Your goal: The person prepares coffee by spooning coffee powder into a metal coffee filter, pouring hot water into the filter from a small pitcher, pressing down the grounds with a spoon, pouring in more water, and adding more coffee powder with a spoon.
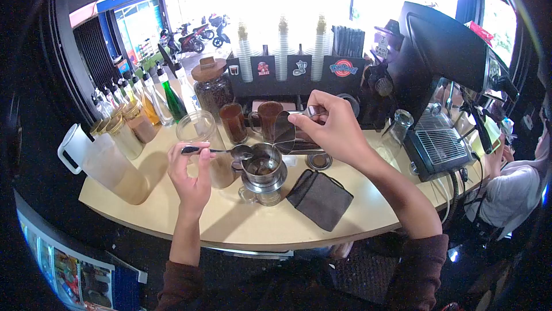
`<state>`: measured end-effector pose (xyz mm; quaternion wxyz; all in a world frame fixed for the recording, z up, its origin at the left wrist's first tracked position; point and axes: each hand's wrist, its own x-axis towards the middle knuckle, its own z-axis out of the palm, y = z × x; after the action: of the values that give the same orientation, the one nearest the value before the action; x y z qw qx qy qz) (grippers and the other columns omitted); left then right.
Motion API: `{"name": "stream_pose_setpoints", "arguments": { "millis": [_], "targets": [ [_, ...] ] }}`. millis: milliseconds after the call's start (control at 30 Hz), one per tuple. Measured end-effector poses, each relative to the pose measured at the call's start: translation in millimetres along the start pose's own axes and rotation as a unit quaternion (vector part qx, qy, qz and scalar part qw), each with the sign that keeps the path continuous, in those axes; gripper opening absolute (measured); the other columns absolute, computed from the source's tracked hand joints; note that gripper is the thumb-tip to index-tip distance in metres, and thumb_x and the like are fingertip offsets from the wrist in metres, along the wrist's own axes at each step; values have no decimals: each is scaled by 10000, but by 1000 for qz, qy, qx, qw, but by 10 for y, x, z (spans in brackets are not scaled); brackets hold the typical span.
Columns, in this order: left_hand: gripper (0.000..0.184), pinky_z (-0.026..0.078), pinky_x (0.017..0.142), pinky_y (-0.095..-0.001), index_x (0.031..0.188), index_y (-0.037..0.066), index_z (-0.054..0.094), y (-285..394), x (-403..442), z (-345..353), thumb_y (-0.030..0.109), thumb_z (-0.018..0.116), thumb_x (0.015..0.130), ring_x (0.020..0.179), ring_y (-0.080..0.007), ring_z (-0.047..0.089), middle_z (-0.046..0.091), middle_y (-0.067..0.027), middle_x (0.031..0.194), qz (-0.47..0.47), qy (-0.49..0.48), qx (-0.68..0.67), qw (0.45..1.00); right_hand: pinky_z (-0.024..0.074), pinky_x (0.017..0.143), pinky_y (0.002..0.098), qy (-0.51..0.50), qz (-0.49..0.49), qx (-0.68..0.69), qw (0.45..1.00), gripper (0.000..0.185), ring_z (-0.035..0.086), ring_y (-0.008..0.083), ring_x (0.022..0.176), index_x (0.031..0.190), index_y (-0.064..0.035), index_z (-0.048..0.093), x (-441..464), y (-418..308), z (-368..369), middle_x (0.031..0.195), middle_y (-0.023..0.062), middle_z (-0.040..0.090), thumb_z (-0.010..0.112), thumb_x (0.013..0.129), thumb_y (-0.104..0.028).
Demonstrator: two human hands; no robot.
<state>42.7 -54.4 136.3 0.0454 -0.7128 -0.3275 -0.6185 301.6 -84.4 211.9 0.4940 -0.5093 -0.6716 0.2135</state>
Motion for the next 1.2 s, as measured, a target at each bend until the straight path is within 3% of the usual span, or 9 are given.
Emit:
{"name": "stream_pose_setpoints", "arguments": {
  "millis": [67, 300, 367, 533, 867, 967, 1067, 1133, 1200],
  "targets": [
    [42, 355, 866, -365, 811, 81, 664, 16, -1, 4, 108, 652, 840, 806, -196, 573, 672, -13, 843, 2, -4, -8, 1000, 345, 478, 196, -6, 20, 49, 999, 358, 396, -2, 597, 700, -50, 392, -22, 22, -14, 652, -52, 419, 716, 837, -114],
    [55, 361, 858, -366, 883, 79, 660, 43, -23, 73, 93, 654, 831, 792, -199, 579, 667, -18, 840, 40, -40, -13, 998, 325, 474, 181, 17, -5, 30, 999, 345, 397, -14, 582, 700, -67, 403, -191, 298, -190, 655, -65, 408, 708, 851, -128],
    [71, 362, 857, -371, 898, 84, 657, 56, -24, 91, 83, 654, 827, 775, -201, 579, 657, -21, 818, 66, -51, -8, 996, 360, 484, 180, 39, 28, 109, 993, 324, 409, -4, 572, 702, -92, 415, -286, 386, -249, 648, -69, 406, 693, 865, -126],
    [85, 367, 862, -382, 918, 93, 649, 103, 3, 86, 79, 649, 834, 750, -192, 585, 642, -18, 799, 94, -73, 5, 993, 437, 484, 201, 96, 73, 183, 976, 276, 533, 47, 543, 718, -108, 441, -626, 804, -303, 634, -7, 562, 650, 896, -137],
    [119, 379, 866, -389, 911, 106, 653, 95, 17, 149, 93, 696, 801, 726, -174, 598, 650, -1, 786, 159, -65, 12, 985, 433, 518, 259, 167, 165, 409, 882, 274, 475, 102, 515, 686, -111, 447, -1304, 1774, 104, 607, -8, 485, 606, 910, -114],
    [124, 383, 860, -383, 899, 116, 664, 92, -3, 197, 103, 710, 785, 722, -169, 597, 651, 3, 792, 170, -66, 10, 983, 416, 554, 238, 203, 161, 389, 884, 280, 468, 99, 535, 683, -108, 439, -1368, 1861, 128, 608, -23, 465, 580, 925, -99],
    [124, 384, 859, -383, 894, 124, 672, 122, 17, 214, 106, 715, 779, 714, -169, 592, 639, 10, 772, 179, -63, 16, 982, 410, 630, 249, 187, 183, 229, 937, 220, 473, 112, 610, 736, -78, 481, -1364, 1961, 16, 657, -16, 478, 611, 905, -131],
    [124, 384, 861, -382, 892, 125, 673, 147, 42, 215, 103, 713, 776, 722, -166, 590, 633, 15, 767, 184, -74, 14, 980, 406, 700, 274, 255, 18, -128, 958, 159, 490, 135, 711, 866, -49, 547, -1224, 1747, -107, 762, 13, 515, 661, 858, -159],
    [125, 385, 863, -381, 891, 127, 675, 163, 62, 239, 101, 710, 773, 731, -162, 588, 627, 19, 763, 186, -85, 14, 979, 413, 740, 302, 208, -36, -115, 971, 294, 510, 154, 779, 1056, -55, 587, -1050, 1188, -164, 851, 49, 528, 698, 809, -172]
  ]
}}
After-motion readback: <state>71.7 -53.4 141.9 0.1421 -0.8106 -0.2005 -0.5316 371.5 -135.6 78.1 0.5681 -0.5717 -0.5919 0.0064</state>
